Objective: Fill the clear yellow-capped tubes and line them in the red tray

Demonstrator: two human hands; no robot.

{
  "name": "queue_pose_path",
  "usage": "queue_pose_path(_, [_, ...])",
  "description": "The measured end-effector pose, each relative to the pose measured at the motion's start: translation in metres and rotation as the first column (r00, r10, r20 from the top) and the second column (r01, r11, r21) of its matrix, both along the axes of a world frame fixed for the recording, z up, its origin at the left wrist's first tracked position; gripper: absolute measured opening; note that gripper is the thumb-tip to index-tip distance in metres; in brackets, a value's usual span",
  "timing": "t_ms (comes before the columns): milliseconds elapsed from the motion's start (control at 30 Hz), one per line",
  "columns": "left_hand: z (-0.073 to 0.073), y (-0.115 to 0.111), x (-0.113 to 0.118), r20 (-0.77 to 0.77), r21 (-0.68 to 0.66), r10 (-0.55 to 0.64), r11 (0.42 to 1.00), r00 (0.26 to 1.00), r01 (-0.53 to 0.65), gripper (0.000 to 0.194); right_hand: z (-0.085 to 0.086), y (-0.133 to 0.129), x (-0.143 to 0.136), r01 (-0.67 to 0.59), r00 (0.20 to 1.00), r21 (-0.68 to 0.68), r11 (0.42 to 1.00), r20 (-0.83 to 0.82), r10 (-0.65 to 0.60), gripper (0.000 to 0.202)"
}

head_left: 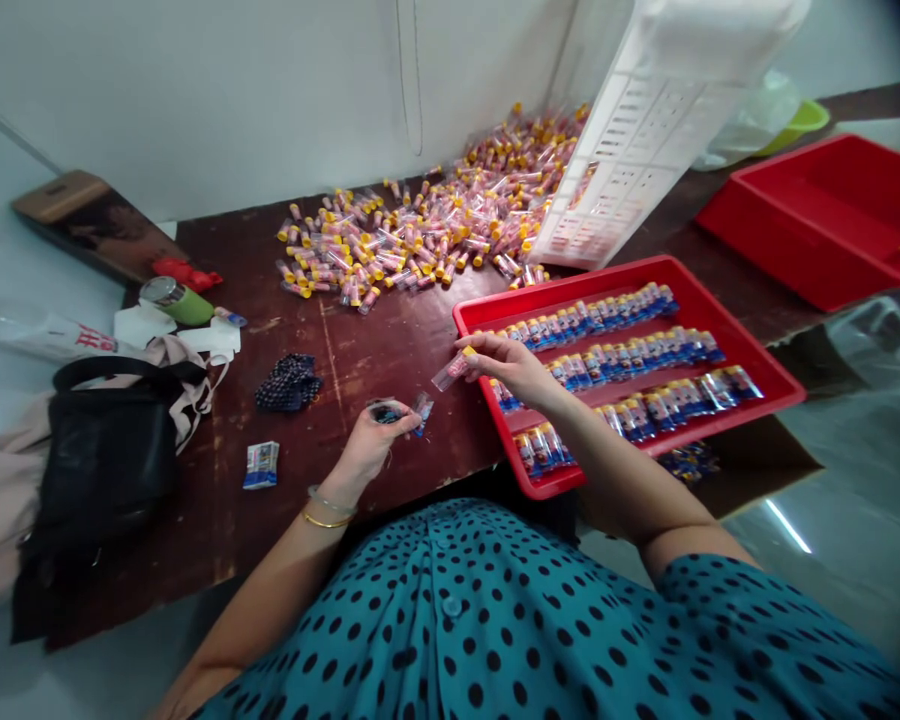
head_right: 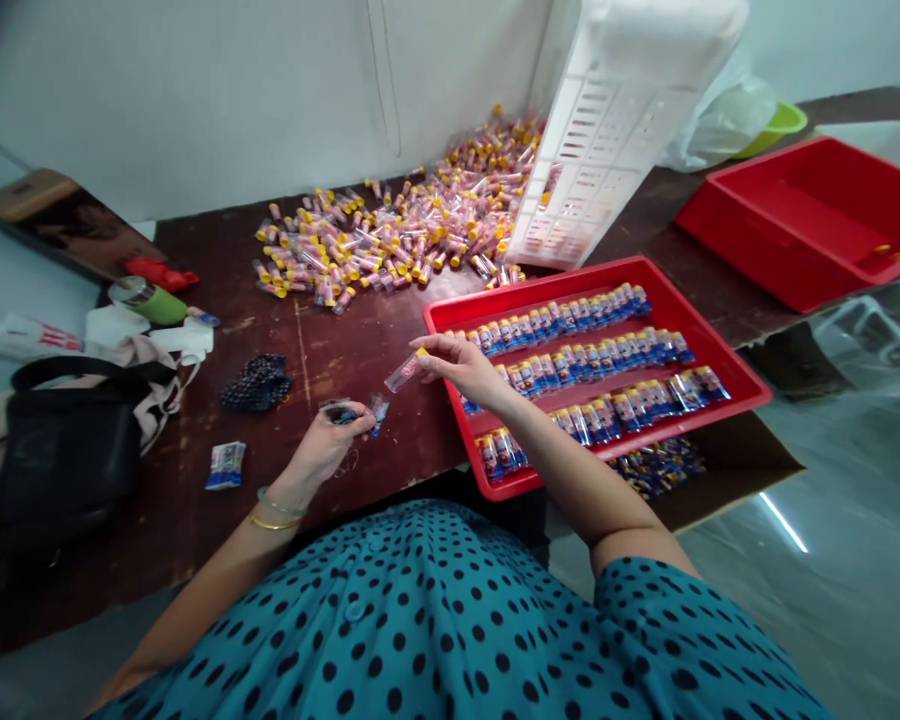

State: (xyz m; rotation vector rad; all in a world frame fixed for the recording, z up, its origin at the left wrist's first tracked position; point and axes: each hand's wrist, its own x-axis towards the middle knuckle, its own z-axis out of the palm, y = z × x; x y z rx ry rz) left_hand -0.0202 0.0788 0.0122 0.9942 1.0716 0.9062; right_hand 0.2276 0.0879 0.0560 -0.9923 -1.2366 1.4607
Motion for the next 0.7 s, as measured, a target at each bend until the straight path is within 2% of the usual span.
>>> queue_pose_path(200, [0.007, 0.001, 0.005, -0.017, 0.008, -0.059, 0.998, 0.998, 0.059, 0.023, 0.006, 0.000, -0.004, -0.019, 1.000, 0.009, 1.000, -0.014, 0.019, 0.031])
queue_pose_path(433, [0.012, -0.001, 0.006, 0.045, 0.003, -0.096, 0.995, 0.994, 0.096, 0.023, 0.000, 0.001, -0.011, -0.039, 0.999, 0.062, 0.997, 0.001, 0.039, 0.028])
queue_pose_path(533, [0.010, -0.004, 0.011, -0.015, 0.010, -0.142, 0.990, 0.990, 0.142, 0.022, -0.003, -0.007, -0.012, -0.022, 0.993, 0.120, 0.993, 0.120, 0.008, 0.024])
queue_pose_path(633, [0.008, -0.008, 0.018, -0.022, -0.020, -0.182, 0.983, 0.983, 0.181, 0.029, -0.007, -0.017, -0.013, 0.048, 0.937, 0.246, 0.968, 0.324, -0.129, 0.017])
queue_pose_path(700, [0.008, -0.010, 0.022, 0.028, -0.078, -0.163, 0.983, 0.986, 0.165, 0.033, -0.011, -0.025, -0.015, 0.096, 0.907, 0.283, 0.954, 0.371, -0.201, 0.015])
